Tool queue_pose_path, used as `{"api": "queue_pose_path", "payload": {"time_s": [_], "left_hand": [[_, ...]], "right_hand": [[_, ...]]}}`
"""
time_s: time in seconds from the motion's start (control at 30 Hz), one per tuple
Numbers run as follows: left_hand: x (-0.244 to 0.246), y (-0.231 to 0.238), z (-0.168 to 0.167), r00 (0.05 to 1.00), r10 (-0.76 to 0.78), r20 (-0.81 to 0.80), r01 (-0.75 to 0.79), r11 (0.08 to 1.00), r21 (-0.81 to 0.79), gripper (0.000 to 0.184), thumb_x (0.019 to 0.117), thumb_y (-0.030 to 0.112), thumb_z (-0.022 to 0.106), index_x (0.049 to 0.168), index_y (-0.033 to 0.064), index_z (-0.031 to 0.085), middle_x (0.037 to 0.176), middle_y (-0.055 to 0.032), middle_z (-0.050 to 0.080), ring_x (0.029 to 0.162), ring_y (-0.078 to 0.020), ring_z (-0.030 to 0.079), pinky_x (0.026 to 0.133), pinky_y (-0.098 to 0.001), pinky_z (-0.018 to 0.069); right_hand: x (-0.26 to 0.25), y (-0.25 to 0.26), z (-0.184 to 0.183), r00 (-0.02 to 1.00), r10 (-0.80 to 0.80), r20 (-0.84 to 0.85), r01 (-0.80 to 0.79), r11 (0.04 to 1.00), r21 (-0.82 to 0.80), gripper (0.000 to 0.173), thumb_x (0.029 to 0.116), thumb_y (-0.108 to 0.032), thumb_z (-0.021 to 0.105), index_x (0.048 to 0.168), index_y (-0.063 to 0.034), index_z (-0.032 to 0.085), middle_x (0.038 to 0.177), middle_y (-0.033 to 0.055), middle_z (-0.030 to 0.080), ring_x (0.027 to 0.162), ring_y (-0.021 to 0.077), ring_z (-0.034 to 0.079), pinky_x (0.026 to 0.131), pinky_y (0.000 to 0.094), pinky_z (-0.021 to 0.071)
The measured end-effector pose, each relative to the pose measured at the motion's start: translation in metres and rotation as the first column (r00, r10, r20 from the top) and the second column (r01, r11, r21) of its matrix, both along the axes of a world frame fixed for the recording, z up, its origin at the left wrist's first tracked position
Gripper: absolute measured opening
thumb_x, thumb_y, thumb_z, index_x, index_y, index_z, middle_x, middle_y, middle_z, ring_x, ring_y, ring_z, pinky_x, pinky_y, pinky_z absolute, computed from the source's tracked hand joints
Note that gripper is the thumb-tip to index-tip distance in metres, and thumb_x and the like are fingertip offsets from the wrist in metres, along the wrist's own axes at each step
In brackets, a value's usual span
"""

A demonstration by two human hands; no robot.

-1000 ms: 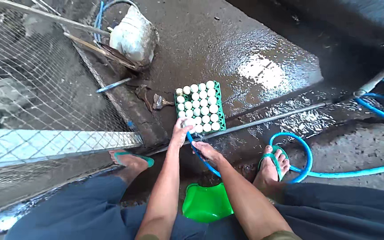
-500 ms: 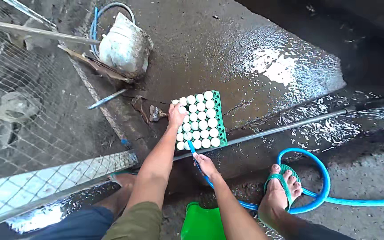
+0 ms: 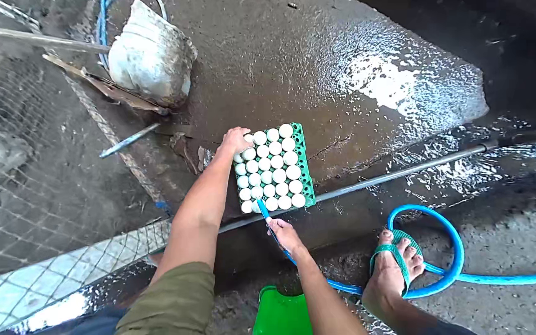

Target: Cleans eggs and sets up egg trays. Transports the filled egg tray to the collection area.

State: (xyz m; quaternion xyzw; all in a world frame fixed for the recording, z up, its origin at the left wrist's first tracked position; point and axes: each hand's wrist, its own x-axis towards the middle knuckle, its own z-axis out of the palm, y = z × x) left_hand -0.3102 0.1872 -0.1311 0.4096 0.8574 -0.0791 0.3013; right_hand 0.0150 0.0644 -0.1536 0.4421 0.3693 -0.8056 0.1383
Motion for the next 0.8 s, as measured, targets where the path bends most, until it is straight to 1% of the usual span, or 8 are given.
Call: {"api": "queue_pose_path", "payload": {"time_s": [0.13, 0.23, 0.33, 0.4, 0.47, 0.53, 0.63, 0.8], "left_hand": [[0.002, 0.008, -0.002, 0.995, -0.097, -0.013, 0.097, 0.995, -0.028, 0.046, 0.0911, 0.025, 0.076, 0.130, 0.0035, 0.066, 0.135, -0.0215, 0.061, 0.131, -0.0386, 0.054, 0.111, -0.0581, 0.0409], [-0.001, 0.004, -0.004, 0.995, -0.101, -0.004, 0.101, 0.993, 0.057, 0.047, 0.0881, 0.026, 0.079, 0.126, 0.0014, 0.067, 0.130, -0.0240, 0.062, 0.126, -0.0405, 0.057, 0.108, -0.0597, 0.0432], [-0.002, -0.019, 0.007, 0.991, 0.123, 0.062, -0.135, 0.946, 0.295, 0.051, 0.0875, 0.025, 0.080, 0.129, 0.0003, 0.064, 0.133, -0.0248, 0.060, 0.128, -0.0398, 0.056, 0.110, -0.0588, 0.0419], [0.009, -0.046, 0.021, 0.934, 0.318, 0.162, -0.356, 0.803, 0.478, 0.050, 0.0905, 0.023, 0.076, 0.132, 0.0004, 0.062, 0.134, -0.0242, 0.060, 0.126, -0.0370, 0.058, 0.108, -0.0551, 0.0446], [0.036, -0.084, 0.031, 0.823, 0.427, 0.375, -0.568, 0.605, 0.558, 0.048, 0.0942, 0.018, 0.070, 0.137, 0.0011, 0.057, 0.133, -0.0242, 0.060, 0.119, -0.0339, 0.062, 0.102, -0.0509, 0.0518], [0.076, -0.121, 0.036, 0.638, 0.453, 0.623, -0.768, 0.431, 0.473, 0.045, 0.1011, 0.015, 0.059, 0.144, 0.0052, 0.049, 0.137, -0.0206, 0.057, 0.112, -0.0301, 0.065, 0.093, -0.0483, 0.0573], [0.126, -0.157, 0.024, 0.357, 0.398, 0.845, -0.933, 0.197, 0.301, 0.034, 0.1095, 0.017, 0.043, 0.138, -0.0003, 0.049, 0.111, -0.0139, 0.065, 0.089, -0.0194, 0.068, 0.083, -0.0389, 0.0588], [0.191, -0.183, 0.023, 0.117, 0.321, 0.940, -0.991, 0.094, 0.092, 0.043, 0.1134, 0.033, 0.028, 0.135, 0.0016, 0.049, 0.094, -0.0102, 0.067, 0.081, -0.0184, 0.067, 0.076, -0.0336, 0.0580]], "right_hand": [[0.000, 0.002, -0.001, 1.000, -0.015, 0.010, 0.015, 1.000, 0.006, 0.040, 0.1076, -0.044, 0.050, 0.118, -0.0097, 0.068, 0.087, 0.0019, 0.063, 0.059, 0.0093, 0.047, 0.053, 0.0267, 0.0383], [0.000, 0.002, -0.001, 0.999, -0.035, 0.014, 0.034, 0.999, 0.016, 0.040, 0.1075, -0.044, 0.050, 0.117, -0.0095, 0.068, 0.087, 0.0019, 0.064, 0.058, 0.0088, 0.047, 0.052, 0.0261, 0.0376], [0.001, 0.000, 0.000, 0.999, -0.040, 0.021, 0.039, 0.999, 0.017, 0.040, 0.1076, -0.043, 0.050, 0.117, -0.0097, 0.068, 0.087, 0.0018, 0.065, 0.058, 0.0084, 0.047, 0.051, 0.0254, 0.0372], [0.001, 0.000, 0.002, 0.999, -0.036, 0.019, 0.036, 0.999, 0.019, 0.039, 0.1074, -0.044, 0.051, 0.117, -0.0102, 0.069, 0.087, 0.0017, 0.065, 0.057, 0.0080, 0.047, 0.050, 0.0248, 0.0365], [0.003, -0.001, 0.004, 0.999, -0.042, 0.007, 0.042, 0.999, 0.008, 0.039, 0.1070, -0.043, 0.052, 0.117, -0.0101, 0.069, 0.086, 0.0014, 0.065, 0.053, 0.0071, 0.044, 0.048, 0.0240, 0.0348], [0.005, -0.004, 0.004, 0.999, -0.034, -0.027, 0.033, 0.999, -0.018, 0.040, 0.1067, -0.044, 0.052, 0.119, -0.0097, 0.069, 0.086, 0.0012, 0.065, 0.051, 0.0063, 0.042, 0.046, 0.0233, 0.0341], [0.007, -0.009, 0.004, 0.997, 0.011, -0.070, -0.015, 0.998, -0.053, 0.044, 0.1071, -0.047, 0.049, 0.125, -0.0101, 0.067, 0.088, 0.0011, 0.067, 0.050, 0.0056, 0.042, 0.045, 0.0222, 0.0342], [0.014, -0.014, 0.014, 0.999, -0.030, -0.033, 0.025, 0.987, -0.158, 0.051, 0.1102, -0.049, 0.036, 0.126, -0.0102, 0.064, 0.090, 0.0028, 0.070, 0.047, 0.0055, 0.044, 0.043, 0.0210, 0.0363]]}}
